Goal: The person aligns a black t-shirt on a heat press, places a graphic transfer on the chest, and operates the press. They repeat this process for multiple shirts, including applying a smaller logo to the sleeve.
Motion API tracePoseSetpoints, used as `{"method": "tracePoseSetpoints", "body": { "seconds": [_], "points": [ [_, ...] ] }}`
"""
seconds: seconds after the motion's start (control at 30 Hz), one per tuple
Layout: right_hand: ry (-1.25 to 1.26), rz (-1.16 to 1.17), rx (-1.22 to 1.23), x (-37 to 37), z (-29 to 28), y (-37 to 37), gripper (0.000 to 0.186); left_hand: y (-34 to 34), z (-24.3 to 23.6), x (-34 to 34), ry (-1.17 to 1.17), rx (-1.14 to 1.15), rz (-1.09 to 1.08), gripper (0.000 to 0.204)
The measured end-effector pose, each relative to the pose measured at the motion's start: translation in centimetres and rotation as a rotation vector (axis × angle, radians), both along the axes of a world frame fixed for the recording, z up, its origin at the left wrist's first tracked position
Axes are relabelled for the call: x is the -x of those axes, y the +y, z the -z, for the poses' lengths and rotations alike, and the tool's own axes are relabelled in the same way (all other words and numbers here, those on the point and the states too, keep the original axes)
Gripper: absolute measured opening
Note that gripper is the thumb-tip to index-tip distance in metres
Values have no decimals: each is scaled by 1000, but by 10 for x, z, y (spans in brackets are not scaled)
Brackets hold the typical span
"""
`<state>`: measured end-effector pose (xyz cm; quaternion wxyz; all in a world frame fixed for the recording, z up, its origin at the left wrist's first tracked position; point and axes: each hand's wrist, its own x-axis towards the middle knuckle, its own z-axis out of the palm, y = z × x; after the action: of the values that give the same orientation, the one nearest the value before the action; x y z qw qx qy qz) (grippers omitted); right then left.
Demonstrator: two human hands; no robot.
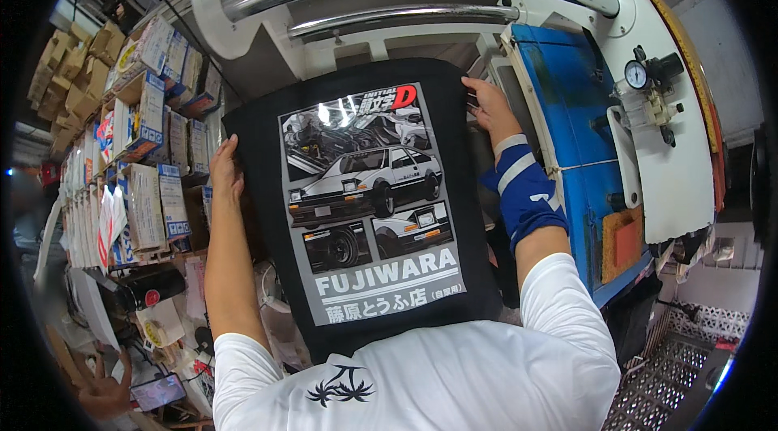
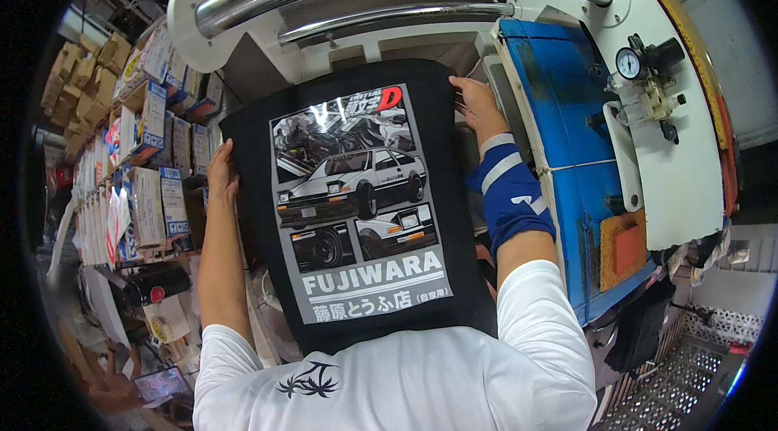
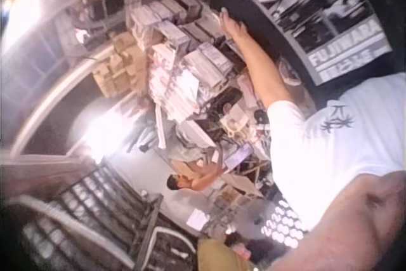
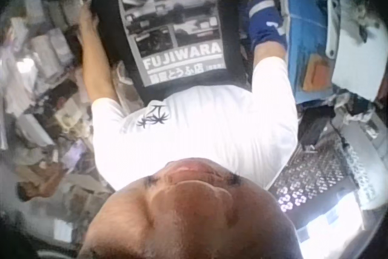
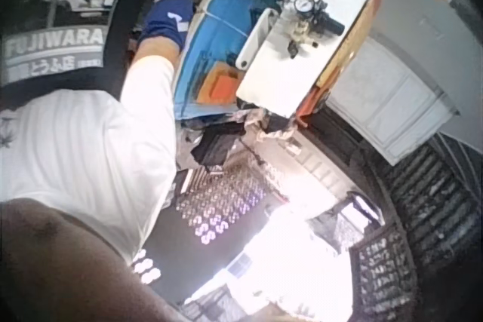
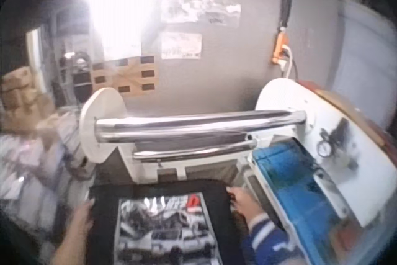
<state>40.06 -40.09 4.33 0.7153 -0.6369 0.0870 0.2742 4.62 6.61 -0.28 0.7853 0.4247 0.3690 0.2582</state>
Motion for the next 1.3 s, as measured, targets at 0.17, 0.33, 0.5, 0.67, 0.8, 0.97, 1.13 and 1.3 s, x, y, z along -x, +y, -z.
{"method": "tracePoseSetpoints", "body": {
  "seconds": [0.17,0.33,0.5,0.67,0.8,0.97,1.13,1.3],
  "points": [
    [-68,-86,7,1,-4,-3,24,-6,-13,3,42,-39,-36,28],
    [-43,-37,79,-4,3,-4,27,-14,-16,2,28,-23,-62,23],
    [-61,-41,132,-2,0,1,32,-14,-16,9,19,-2,-66,20],
    [-209,-34,196,12,-8,-7,29,-24,-25,11,130,-254,-70,33],
    [-734,-91,537,80,-15,-33,33,-93,-31,74,356,-888,92,42],
    [-343,-50,350,224,47,-103,42,-141,-5,196,570,-557,241,37],
    [-8,-144,435,295,25,-183,57,-221,-4,263,433,-189,387,27],
    [38,-80,209,302,-6,-220,30,-222,-42,299,256,0,224,18]
  ]
}}
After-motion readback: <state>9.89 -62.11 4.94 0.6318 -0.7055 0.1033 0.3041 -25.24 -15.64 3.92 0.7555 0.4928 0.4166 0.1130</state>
